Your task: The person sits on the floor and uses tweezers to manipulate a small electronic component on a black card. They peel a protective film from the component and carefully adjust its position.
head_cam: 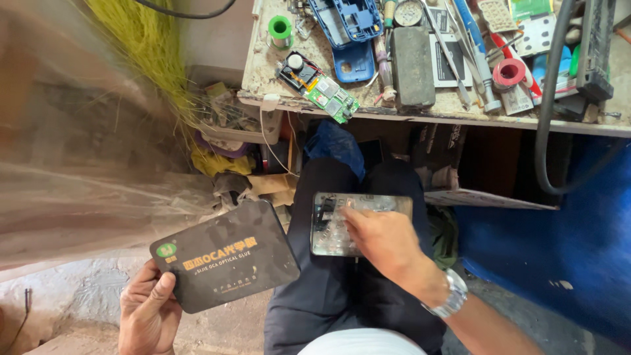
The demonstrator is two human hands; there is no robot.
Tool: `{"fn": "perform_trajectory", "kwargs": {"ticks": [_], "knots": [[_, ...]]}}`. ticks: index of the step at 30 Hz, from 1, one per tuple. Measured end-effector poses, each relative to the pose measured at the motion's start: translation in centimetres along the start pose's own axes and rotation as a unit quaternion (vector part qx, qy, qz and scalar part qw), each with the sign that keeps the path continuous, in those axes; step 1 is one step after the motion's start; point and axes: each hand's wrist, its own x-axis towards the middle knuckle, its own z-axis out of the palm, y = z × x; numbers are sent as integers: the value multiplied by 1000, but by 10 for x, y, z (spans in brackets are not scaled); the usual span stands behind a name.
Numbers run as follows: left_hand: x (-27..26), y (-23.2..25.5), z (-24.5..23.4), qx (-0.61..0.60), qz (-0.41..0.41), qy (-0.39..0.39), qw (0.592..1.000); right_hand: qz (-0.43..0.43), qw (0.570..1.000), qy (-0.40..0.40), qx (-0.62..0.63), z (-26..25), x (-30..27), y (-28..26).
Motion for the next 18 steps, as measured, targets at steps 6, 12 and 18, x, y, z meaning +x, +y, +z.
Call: {"fn": "perform_trajectory", "kwargs": {"ticks": [6, 12, 18], "knots": [[-6, 0, -7, 2, 2, -3, 1000, 17, 1000, -22, -9, 8, 14, -3], [-5, 1, -2, 12, -10, -18, 1000, 236, 900, -67, 360, -41, 12, 12], [3, 0, 16, 10, -27, -49, 998, 264, 750, 3, 607, -58, 11, 37]]}}
